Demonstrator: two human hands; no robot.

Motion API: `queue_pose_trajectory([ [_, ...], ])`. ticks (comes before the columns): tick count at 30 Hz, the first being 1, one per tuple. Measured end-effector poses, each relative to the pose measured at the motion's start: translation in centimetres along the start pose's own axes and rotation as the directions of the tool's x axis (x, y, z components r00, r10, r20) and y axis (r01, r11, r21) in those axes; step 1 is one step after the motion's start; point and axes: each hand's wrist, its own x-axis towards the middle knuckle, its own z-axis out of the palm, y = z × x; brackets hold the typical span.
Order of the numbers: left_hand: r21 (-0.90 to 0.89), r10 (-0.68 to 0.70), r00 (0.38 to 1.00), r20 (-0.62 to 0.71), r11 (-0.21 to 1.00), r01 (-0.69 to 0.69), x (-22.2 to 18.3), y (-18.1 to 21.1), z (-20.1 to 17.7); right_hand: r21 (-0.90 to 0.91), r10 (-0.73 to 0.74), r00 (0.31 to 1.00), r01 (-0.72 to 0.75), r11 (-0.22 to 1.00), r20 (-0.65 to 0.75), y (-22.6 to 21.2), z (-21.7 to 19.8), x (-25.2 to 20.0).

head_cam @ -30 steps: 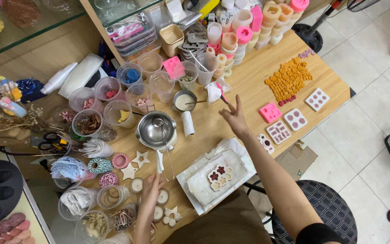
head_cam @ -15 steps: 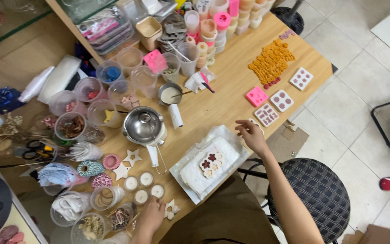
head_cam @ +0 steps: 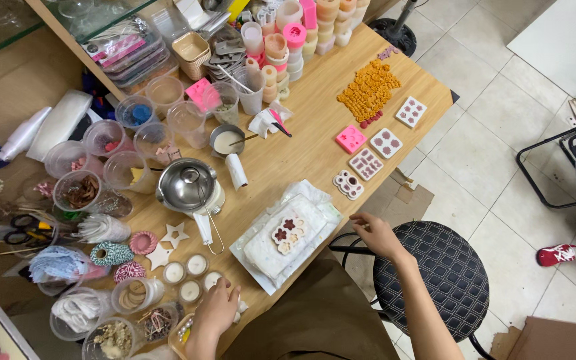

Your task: The person pours wax into molds, places small decorative items into the molds, and cleans the work surface with a cloth.

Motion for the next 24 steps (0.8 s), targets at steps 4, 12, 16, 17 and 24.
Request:
queue_pose_trajectory([
  [4, -0.012, 0.013, 1.000, -0.010, 1.000, -0.013, -0.8, -0.4, 0.2, -0.021, 0.065, 0.998, -0.065, 0.998, 0.011, -1.6, -1.0, -1.5],
  [12, -0.030, 0.010, 1.000, -0.001, 1.000, -0.010, -1.9, -1.1, 0.5, -0.060, 0.058, 0.998, -0.060, 0.996, -0.036, -4.8, -3.1, -2.6],
  [16, -0.066, 0.019, 1.000, 0.025, 0.998, -0.017, -2.9, -0.3, -0.5, -0.090, 0.066, 0.997, -0.068, 0.994, -0.028, -6.0, -3.4, -2.6],
  [17, -0.085, 0.031, 0.999, 0.024, 0.996, -0.029, -3.2, -0.1, -0.8, -0.094, 0.050, 0.998, -0.052, 0.994, -0.024, -6.2, -3.4, -2.5],
  [24, -0.532, -0.144, 0.946, -0.291, 0.846, -0.034, -1.6, 1.2, -4.8, -0.132, -0.047, 0.995, 0.036, 0.991, -0.082, -10.0, -5.8, -1.0],
])
